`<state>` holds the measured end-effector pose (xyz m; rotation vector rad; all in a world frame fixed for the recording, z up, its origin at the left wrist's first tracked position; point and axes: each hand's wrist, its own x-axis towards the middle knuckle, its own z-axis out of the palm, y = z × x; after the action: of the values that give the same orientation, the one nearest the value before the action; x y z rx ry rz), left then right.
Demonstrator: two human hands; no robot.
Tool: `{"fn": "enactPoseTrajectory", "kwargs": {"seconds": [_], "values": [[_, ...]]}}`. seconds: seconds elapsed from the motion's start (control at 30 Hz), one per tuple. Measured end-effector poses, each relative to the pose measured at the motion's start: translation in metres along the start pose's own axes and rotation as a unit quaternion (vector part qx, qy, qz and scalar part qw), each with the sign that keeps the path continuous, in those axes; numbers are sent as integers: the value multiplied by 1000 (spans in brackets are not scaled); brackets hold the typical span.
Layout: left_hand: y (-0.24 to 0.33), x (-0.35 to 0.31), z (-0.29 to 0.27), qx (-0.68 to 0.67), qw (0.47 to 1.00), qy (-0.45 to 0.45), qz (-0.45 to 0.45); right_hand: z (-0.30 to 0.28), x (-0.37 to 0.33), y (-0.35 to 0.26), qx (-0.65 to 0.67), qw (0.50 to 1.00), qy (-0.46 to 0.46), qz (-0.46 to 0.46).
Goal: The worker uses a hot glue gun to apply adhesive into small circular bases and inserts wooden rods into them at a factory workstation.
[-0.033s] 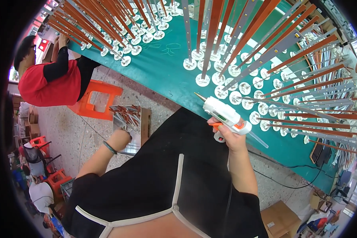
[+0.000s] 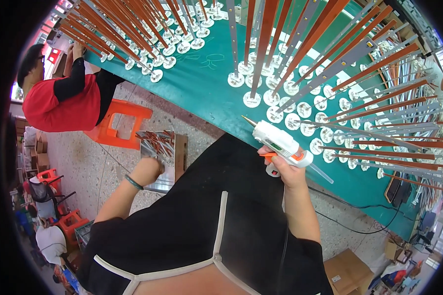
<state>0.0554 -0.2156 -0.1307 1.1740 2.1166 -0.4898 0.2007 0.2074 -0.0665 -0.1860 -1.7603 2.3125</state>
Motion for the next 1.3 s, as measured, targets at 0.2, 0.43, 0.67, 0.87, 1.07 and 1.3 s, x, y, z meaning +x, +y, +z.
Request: {"fn": "enactPoseTrajectory", "kwargs": {"seconds": [0.2, 0.43, 0.67, 0.87, 1.07, 1.3], "values": [[45, 24, -188, -348, 797, 486, 89, -5, -9, 6, 13, 1000, -17, -5], [48, 83, -217, -153, 813, 545, 138, -11, -13, 9, 38, 998, -49, 4], [-70, -51, -84, -113, 875, 282, -377, -10, -8, 4, 54, 998, -39, 8], [-72, -68, -105, -206, 746, 558, -300, -11, -6, 5, 83, 996, -32, 19], [25, 66, -213, -311, 749, 585, 31, -11, -8, 12, 57, 998, -24, -8], [49, 123, -233, -279, 741, 610, 9, -2, -8, 3, 55, 998, -11, 5]]}}
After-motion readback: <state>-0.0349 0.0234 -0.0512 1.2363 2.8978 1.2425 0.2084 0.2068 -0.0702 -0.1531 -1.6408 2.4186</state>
